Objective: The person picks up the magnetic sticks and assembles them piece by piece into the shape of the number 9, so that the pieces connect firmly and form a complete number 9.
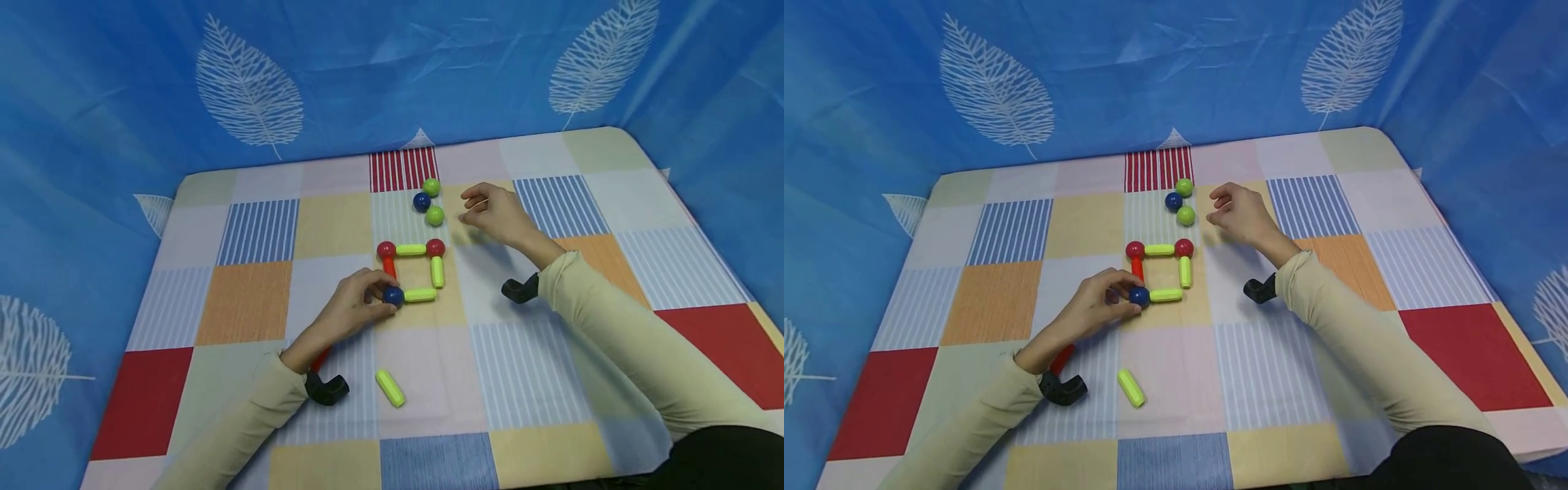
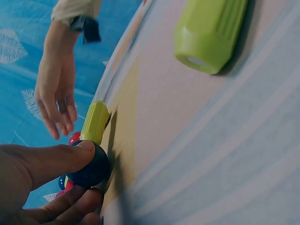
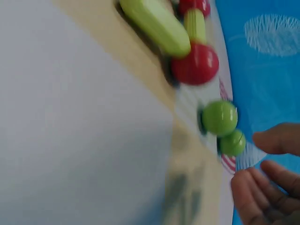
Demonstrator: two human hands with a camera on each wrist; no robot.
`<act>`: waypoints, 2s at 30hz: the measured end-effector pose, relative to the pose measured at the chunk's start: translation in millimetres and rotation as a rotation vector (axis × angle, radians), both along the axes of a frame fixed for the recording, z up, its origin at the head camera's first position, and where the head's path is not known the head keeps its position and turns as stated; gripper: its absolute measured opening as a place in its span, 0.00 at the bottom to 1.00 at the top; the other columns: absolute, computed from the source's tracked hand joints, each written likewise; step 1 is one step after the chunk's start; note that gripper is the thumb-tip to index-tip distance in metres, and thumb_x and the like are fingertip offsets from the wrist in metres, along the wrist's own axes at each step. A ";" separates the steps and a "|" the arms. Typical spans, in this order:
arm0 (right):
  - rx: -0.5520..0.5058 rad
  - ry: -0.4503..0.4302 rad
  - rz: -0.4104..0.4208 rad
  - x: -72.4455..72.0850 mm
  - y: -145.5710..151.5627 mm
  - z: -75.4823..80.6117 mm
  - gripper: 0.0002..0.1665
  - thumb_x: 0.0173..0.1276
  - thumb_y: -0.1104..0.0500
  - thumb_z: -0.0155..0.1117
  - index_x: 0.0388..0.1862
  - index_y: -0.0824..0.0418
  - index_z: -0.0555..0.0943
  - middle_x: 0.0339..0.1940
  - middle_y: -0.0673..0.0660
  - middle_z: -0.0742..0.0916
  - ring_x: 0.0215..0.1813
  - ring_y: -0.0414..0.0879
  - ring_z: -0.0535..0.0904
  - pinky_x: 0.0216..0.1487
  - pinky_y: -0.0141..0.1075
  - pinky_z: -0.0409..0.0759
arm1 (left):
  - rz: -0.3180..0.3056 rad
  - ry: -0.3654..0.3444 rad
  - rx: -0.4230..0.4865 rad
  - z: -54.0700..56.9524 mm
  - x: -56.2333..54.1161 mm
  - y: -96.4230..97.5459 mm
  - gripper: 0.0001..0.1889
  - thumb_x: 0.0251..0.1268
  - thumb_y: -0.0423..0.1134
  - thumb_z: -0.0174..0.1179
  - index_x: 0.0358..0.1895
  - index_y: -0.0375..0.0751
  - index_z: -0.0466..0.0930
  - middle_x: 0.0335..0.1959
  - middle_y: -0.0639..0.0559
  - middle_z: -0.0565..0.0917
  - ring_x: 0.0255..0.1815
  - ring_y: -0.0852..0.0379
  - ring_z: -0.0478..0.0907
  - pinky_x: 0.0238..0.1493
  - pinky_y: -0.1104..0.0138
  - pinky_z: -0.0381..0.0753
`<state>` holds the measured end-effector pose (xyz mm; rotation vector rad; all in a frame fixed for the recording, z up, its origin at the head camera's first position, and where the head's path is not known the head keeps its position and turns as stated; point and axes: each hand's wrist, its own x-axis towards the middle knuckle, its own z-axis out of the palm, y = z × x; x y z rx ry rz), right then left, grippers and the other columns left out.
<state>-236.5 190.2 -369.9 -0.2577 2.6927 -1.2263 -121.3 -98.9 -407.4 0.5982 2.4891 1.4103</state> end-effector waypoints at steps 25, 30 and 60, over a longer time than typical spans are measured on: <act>-0.061 -0.025 0.141 -74.0 -8.7 -31.3 0.41 0.61 0.68 0.67 0.73 0.65 0.63 0.70 0.65 0.71 0.68 0.61 0.69 0.65 0.51 0.69 | -0.012 -0.034 0.015 0.0 2.4 4.0 0.18 0.54 0.31 0.72 0.50 0.40 0.83 0.38 0.52 0.79 0.40 0.53 0.78 0.42 0.61 0.76; -0.073 -0.014 0.187 -80.6 -22.7 -35.7 0.37 0.61 0.68 0.67 0.70 0.64 0.68 0.66 0.63 0.75 0.65 0.59 0.71 0.63 0.50 0.71 | 0.017 -0.037 0.014 -1.2 4.8 -1.8 0.18 0.54 0.31 0.72 0.49 0.42 0.83 0.38 0.53 0.79 0.40 0.55 0.77 0.41 0.63 0.76; -0.011 -0.036 0.089 -66.1 12.1 -25.4 0.23 0.64 0.68 0.65 0.59 0.61 0.80 0.63 0.62 0.79 0.63 0.58 0.75 0.62 0.51 0.72 | 0.019 -0.029 0.007 2.8 4.1 -4.4 0.17 0.55 0.32 0.72 0.49 0.42 0.83 0.37 0.53 0.79 0.40 0.55 0.78 0.41 0.63 0.76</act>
